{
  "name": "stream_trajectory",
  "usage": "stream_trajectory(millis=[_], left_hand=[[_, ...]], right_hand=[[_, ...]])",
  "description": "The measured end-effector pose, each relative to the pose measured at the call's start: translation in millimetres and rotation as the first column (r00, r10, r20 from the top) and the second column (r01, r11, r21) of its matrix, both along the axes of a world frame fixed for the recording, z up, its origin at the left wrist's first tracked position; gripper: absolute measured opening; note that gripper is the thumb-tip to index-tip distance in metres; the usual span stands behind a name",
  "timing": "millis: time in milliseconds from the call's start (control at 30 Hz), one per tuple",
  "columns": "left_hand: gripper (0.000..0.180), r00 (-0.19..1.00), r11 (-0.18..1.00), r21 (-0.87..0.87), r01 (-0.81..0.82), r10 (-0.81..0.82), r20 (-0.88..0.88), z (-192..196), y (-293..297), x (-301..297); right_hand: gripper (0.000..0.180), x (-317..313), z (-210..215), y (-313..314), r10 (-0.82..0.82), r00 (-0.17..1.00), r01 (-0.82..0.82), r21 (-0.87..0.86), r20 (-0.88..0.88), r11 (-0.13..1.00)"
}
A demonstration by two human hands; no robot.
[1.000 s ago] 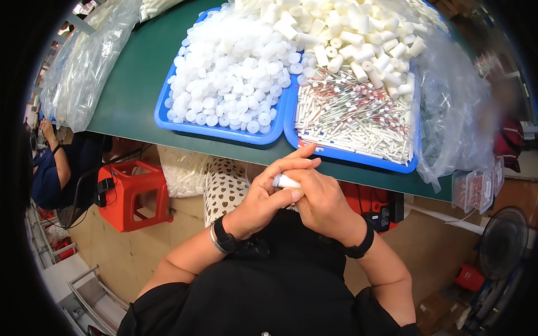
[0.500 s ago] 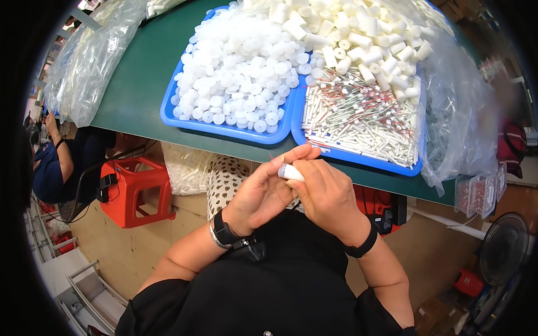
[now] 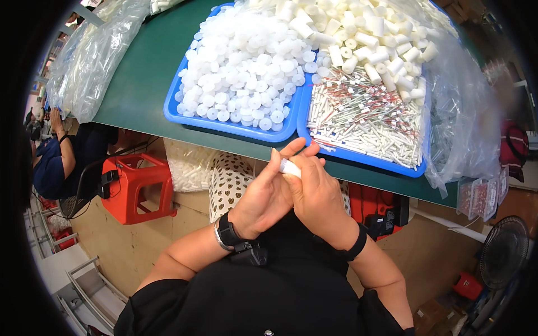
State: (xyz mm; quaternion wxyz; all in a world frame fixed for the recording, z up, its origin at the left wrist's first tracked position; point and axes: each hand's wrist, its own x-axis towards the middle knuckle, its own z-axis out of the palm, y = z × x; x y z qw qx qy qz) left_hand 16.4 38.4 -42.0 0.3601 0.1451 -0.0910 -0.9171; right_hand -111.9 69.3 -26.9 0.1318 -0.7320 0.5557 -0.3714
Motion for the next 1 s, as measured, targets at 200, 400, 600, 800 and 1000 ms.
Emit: stream_trajectory(millis=[200,400,600,800,1000], left_hand=[[0.060,0.996,0.989,-0.146,-0.022,0.033,0.079,1,4,-1],[0.063,0.978,0.989,-0.140,0.048,-0.019,0.206,-4,6,8],[0.060,0.968,0.986,-0.146,0.081,-0.043,0.247,-1,0,22],[0.056,0.960,0.981,-0.185,0.064,-0.010,0.280,-9,12,13],[0.059,0.949,0.995,-0.093,-0.029,0.057,0.310,-14,18,12]], right_hand=[[0.018,1,5,3,0.039,0.997,-0.047,0.115,0.071,0.992],[0.017,9,-2,8,-0.032,0.957,-0.054,0.286,0.290,0.957],[0.030,-9,11,5,-0.354,0.513,-0.580,0.620,0.782,0.529],[0.026,-10,-11,9,-0.211,0.624,-0.493,0.589,0.753,0.640],[0.023,9,-11,12,0.115,0.993,-0.106,0.342,-0.006,0.934]])
